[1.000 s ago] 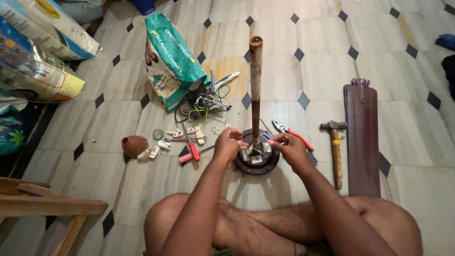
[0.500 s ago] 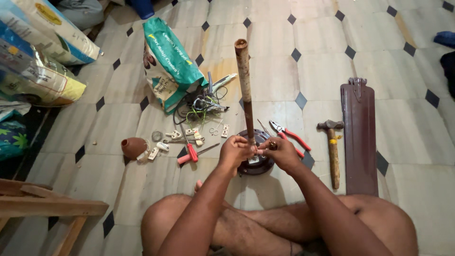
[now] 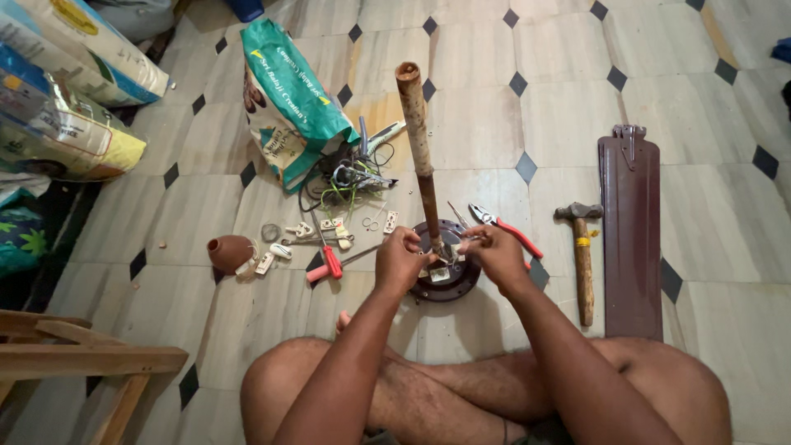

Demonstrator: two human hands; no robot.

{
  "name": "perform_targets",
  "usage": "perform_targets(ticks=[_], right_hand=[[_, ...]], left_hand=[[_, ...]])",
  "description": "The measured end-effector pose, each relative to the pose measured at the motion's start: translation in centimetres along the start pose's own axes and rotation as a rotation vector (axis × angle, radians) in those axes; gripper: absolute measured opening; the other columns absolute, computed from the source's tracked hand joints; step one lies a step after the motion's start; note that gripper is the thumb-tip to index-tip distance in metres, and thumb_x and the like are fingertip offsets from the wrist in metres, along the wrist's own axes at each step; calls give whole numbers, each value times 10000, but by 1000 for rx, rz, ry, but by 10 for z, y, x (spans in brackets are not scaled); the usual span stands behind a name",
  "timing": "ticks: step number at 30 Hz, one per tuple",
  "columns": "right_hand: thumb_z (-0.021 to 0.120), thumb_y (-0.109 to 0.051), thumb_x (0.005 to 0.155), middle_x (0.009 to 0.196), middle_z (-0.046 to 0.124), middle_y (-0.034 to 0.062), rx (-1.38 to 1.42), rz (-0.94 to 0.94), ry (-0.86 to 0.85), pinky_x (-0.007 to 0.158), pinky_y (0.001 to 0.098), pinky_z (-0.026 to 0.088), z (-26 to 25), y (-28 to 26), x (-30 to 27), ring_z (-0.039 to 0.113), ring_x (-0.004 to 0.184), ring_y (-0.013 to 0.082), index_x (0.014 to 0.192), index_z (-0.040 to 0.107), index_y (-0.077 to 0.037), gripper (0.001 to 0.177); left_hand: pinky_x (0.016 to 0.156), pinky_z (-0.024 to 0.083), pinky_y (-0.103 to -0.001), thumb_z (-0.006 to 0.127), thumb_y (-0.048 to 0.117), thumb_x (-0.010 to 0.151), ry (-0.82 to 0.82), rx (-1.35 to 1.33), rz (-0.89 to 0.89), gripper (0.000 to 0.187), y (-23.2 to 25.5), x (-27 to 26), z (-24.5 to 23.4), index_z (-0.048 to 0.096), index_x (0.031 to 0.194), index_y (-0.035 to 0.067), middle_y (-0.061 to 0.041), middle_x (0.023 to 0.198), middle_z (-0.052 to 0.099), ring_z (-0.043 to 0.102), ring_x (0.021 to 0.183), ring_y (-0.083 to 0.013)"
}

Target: The person sits on the floor and assembles the central hub of an electric fan. They insert a metal rod into the hub and use their hands to tighten a nut onto the rod, securing the assembly.

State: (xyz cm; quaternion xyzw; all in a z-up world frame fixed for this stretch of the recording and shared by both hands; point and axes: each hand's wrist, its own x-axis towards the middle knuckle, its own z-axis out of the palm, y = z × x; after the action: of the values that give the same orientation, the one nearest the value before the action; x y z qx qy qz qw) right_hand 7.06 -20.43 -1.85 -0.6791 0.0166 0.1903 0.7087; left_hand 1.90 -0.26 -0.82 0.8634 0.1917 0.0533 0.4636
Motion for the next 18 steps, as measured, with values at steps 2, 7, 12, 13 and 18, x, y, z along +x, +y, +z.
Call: perform_targets(ticks=[2, 7, 12, 13, 18], right_hand=[[750, -81, 880, 852, 751, 17, -15, -25, 74, 691, 247, 493, -2, 10, 10, 638, 746, 72, 997, 767, -2, 142], [785, -125, 884, 856, 728, 18, 22, -17, 127, 677, 248, 486, 6, 26, 12, 627, 745, 85, 970, 786, 6, 157], [792, -81, 837, 841, 760, 29, -80, -38, 56, 691, 245, 523, 18, 20, 7, 672, 743, 90, 987, 780, -1, 170], [788, -77, 843, 838, 758, 33, -95, -20, 72, 682, 251, 523, 18, 19, 7, 665, 737, 94, 989, 781, -2, 164], [749, -48, 862, 842, 773, 20, -141, 14, 123, 674, 243, 524, 12, 18, 11, 681, 741, 80, 1002, 781, -19, 147]], left_hand=[[708, 556, -332, 964, 156, 616, 36, 29, 37, 455, 11, -8, -1, 695, 970, 56, -58, 880, 675, 672, 779, -186], [740, 573, -346, 885, 121, 694, 32, -68, 148, 318, 31, -19, 3, 729, 961, 49, -73, 921, 667, 704, 815, -221], [797, 544, -392, 832, 75, 748, 7, 26, 175, 217, 36, -22, 1, 729, 938, 58, -84, 944, 682, 697, 883, -258], [816, 527, -410, 832, 66, 738, 22, 73, 222, 210, 37, -22, 0, 725, 917, 56, -90, 935, 682, 675, 912, -281], [879, 480, -464, 793, 12, 726, 66, 160, 396, 200, 38, -23, 1, 687, 891, 52, -105, 960, 679, 609, 1005, -353]])
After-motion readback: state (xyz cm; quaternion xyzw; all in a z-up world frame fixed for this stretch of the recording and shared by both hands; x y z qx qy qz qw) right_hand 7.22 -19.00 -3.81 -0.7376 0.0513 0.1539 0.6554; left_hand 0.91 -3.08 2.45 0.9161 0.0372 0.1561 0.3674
